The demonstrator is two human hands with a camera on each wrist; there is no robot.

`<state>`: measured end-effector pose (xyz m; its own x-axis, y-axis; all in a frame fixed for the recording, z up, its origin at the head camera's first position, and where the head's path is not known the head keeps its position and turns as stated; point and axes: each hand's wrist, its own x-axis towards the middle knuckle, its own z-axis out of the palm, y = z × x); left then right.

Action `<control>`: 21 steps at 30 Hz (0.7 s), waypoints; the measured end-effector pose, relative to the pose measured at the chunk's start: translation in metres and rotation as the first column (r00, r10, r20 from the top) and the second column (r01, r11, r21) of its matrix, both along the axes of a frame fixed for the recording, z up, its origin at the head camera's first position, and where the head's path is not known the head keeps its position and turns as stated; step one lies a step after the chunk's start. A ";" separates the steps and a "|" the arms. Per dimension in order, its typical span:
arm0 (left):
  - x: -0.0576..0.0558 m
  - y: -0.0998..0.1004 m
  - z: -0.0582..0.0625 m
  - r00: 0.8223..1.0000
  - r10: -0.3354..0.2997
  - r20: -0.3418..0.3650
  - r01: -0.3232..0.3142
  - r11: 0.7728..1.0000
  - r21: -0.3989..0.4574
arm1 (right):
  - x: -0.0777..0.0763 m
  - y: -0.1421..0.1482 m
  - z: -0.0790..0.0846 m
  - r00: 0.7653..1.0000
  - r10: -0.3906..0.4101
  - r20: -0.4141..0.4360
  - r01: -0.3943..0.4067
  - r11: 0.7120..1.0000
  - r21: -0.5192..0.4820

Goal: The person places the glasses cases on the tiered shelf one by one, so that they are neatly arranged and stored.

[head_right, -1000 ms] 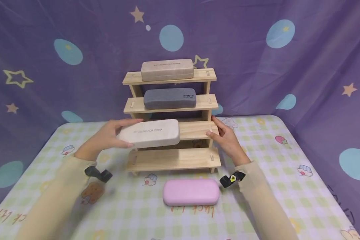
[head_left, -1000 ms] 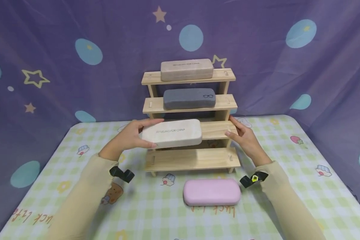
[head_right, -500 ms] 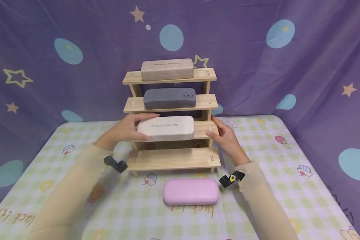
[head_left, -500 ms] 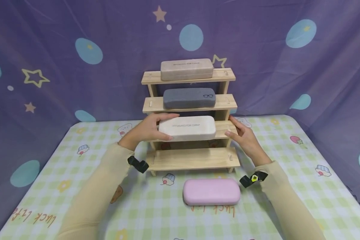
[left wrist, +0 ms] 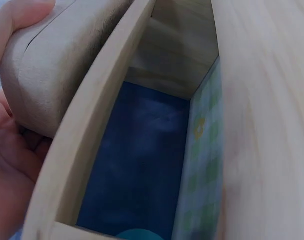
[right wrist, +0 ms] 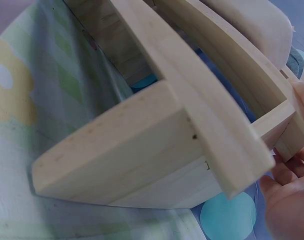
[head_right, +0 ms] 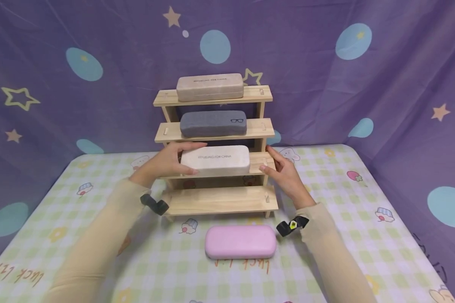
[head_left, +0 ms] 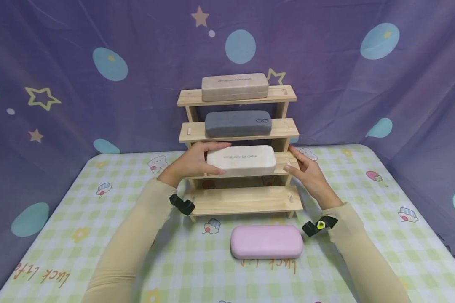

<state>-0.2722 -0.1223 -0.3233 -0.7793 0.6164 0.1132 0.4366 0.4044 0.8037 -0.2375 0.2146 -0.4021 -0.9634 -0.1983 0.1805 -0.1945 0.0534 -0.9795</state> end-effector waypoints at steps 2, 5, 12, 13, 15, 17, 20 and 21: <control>-0.002 -0.001 -0.002 1.000 0.000 0.009 0.000 1.000 0.001 | 0.000 -0.001 0.001 1.000 0.000 0.001 0.000 1.000 0.001; -0.005 -0.002 -0.006 0.999 -0.001 0.034 0.001 1.000 0.010 | 0.001 -0.002 0.003 1.000 -0.001 0.011 0.001 1.000 0.001; -0.008 -0.002 -0.009 0.996 0.004 0.092 -0.007 1.000 0.025 | 0.001 -0.001 0.002 1.000 0.002 0.013 -0.002 1.000 -0.017; -0.008 -0.002 -0.009 0.995 0.002 0.098 -0.004 1.000 0.023 | 0.001 -0.001 0.002 1.000 0.001 0.011 -0.001 1.000 -0.017; -0.008 -0.002 -0.008 0.994 -0.005 0.109 0.004 1.000 0.010 | 0.001 -0.001 0.002 1.000 0.001 0.008 -0.001 1.000 -0.017; -0.009 -0.002 -0.009 0.993 -0.014 0.120 0.014 1.000 0.000 | 0.001 -0.001 0.001 1.000 0.004 0.005 -0.004 1.000 -0.016; -0.010 -0.004 -0.009 0.993 -0.036 0.109 0.038 0.999 -0.015 | 0.000 -0.001 0.001 1.000 0.009 0.003 -0.009 1.000 -0.018; -0.010 -0.005 -0.009 0.994 -0.043 0.096 0.045 0.999 -0.019 | 0.000 -0.001 0.001 1.000 0.010 0.004 -0.009 1.000 -0.017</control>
